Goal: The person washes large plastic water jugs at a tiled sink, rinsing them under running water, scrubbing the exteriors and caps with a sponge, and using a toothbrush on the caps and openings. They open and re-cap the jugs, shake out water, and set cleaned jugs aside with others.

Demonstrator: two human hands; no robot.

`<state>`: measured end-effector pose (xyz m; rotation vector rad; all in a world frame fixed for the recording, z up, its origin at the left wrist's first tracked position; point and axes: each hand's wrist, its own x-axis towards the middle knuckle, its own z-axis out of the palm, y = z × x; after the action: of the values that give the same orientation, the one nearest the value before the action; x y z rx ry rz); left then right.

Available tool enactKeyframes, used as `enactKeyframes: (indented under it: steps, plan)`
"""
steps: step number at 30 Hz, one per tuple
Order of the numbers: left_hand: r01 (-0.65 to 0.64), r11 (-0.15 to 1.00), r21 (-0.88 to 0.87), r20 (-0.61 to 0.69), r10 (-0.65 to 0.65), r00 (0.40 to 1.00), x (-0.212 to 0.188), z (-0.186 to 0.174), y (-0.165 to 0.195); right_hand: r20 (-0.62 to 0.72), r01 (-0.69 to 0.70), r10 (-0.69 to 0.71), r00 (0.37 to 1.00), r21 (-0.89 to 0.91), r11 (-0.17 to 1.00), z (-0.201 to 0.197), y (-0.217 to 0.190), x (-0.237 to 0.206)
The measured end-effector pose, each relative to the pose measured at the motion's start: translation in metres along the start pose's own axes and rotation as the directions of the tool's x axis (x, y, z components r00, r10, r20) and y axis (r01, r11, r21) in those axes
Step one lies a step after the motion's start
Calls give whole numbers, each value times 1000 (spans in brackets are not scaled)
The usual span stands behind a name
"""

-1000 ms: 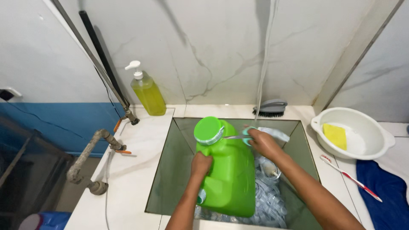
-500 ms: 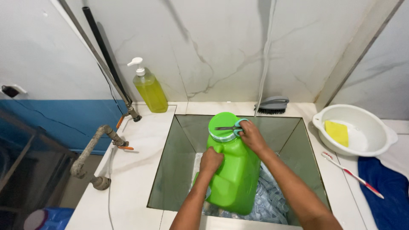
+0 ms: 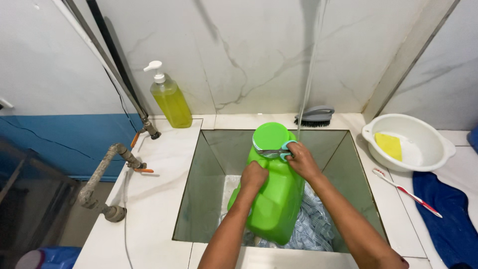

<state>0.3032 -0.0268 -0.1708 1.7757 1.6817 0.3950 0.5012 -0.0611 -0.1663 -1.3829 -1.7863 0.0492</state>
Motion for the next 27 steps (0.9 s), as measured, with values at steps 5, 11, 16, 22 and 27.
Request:
enactKeyframes:
  steps: [5, 11, 16, 22, 27]
  plan:
    - [7, 997, -76, -45, -11, 999, -10, 2, 5, 50, -24, 20, 999, 93, 995, 18, -8, -28]
    - [-143, 990, 12, -117, 144, 983, -29, 15, 1, 57, -437, 446, 893, 343, 832, 15, -29, -20]
    - [-300, 950, 89, -18, 302, 953, -51, 38, 18, 353, -505, 432, 830, 805, 312, 8, -52, 51]
    - [-534, 822, 198, 183, 505, 844, -74, -22, -17, 191, -83, 672, 716, 978, -189, -103, 27, 60]
    - [-538, 798, 271, 238, 485, 841, -74, -69, -55, 136, -106, 830, 540, 990, -92, -183, 102, 22]
